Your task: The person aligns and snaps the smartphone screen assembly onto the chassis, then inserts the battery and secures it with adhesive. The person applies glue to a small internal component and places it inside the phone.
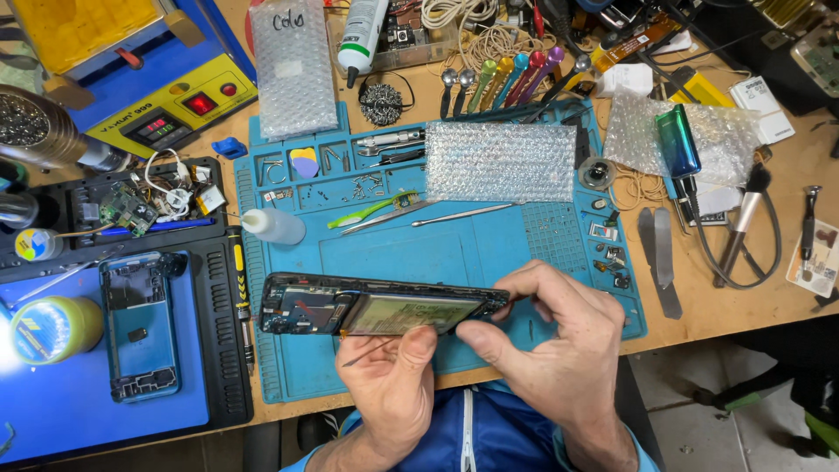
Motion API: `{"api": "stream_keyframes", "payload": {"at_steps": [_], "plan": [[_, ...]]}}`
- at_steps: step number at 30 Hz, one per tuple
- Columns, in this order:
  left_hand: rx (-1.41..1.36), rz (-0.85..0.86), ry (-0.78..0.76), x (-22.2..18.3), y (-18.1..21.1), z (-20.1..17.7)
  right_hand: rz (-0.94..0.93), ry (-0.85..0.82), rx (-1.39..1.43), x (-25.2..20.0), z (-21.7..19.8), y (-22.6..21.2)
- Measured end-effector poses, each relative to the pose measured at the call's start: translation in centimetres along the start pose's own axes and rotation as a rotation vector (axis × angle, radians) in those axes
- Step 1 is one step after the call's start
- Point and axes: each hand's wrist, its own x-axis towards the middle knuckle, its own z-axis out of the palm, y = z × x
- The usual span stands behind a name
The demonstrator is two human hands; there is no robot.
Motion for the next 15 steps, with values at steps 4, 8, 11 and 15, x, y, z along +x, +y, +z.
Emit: {"api": "stream_keyframes", "payload": {"at_steps": [4,8,11,15], "plan": [[-0.081,0.026,-0.044,0.0,-0.26,-0.04,-0.038,0.062,0.061,-0.01,0.56,-0.33],[-0.147,0.029,-0.072,0.32,0.04,0.1,-0.117,0.089,0.076,-0.13,0.58,-0.49],[-0.16,0.01,-0.087,0.5,0.21,0.07,-0.123,0.093,0.06,-0.31,0.59,-0.34],[-0.188,0.008,-0.05,0.38,-0.56,-0.59,-0.113,0.085,0.08,-0.41,0.68,0.08]]}}
